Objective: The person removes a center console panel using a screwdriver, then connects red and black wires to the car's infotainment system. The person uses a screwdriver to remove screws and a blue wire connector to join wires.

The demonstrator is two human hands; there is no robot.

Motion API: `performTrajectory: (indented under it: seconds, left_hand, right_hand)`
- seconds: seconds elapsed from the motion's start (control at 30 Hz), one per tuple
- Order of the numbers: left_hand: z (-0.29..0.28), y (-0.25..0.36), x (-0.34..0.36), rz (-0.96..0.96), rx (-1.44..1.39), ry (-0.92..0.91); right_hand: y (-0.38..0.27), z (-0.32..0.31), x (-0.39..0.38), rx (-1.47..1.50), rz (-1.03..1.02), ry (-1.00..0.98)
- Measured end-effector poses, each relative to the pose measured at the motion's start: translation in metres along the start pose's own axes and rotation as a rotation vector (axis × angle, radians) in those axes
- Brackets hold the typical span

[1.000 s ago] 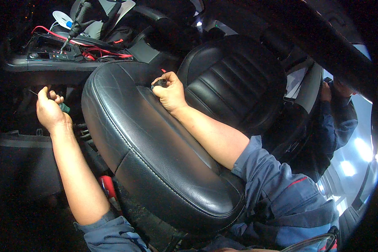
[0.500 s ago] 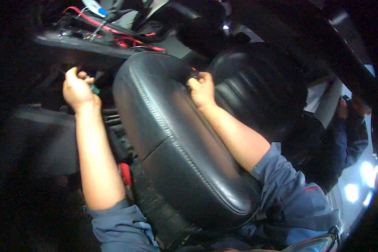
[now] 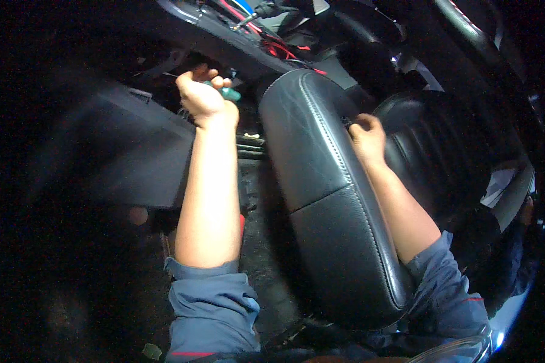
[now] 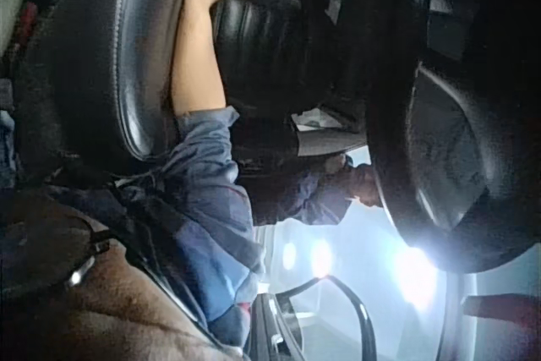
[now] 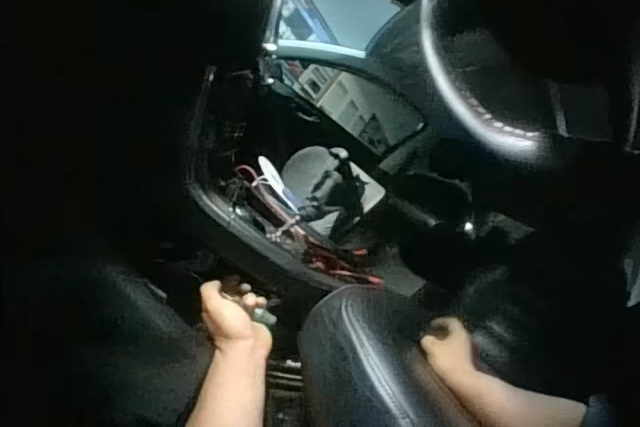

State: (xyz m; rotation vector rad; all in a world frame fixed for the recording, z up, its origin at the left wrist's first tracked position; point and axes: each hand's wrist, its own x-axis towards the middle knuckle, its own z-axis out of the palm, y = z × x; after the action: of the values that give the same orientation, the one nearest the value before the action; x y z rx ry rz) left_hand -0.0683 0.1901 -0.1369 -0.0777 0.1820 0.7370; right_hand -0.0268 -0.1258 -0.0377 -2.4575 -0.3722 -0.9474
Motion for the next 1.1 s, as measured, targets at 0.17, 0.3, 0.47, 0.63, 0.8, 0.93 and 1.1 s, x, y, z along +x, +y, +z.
performTrajectory:
  seconds: [0.17,0.3,0.47,0.63,0.8,0.93,1.1]
  left_hand:
    - [-0.007,0.003,-0.013,-0.017,-0.206,-0.231]
    - [-0.007,-0.002,-0.001,0.023,-0.208,-0.419]
    - [-0.024,-0.007,0.029,-0.193,-0.206,-0.403]
    - [-0.014,-0.009,0.034,0.108,-0.009,-0.373]
    - [0.0,-0.001,0.015,0.038,-0.387,-0.433]
    - [-0.002,0.008,0.017,-0.02,-0.438,-0.392]
    - [-0.009,0.009,0.046,0.109,-0.31,-0.469]
  right_hand:
    - [-0.15,-0.047,-0.016,0.537,-0.522,-0.242]
    - [-0.273,-0.009,-0.032,-0.151,-0.895,-0.578]
    - [-0.302,0.066,-0.053,-0.608,-0.704,-0.814]
    - [-0.298,0.072,-0.04,-0.745,-0.748,-0.96]
    - [-0.288,0.074,-0.029,-0.594,-0.645,-0.813]
    - [-0.28,0.08,-0.025,-0.635,-0.754,-0.817]
    - [-0.279,0.087,-0.021,-0.623,-0.867,-0.867]
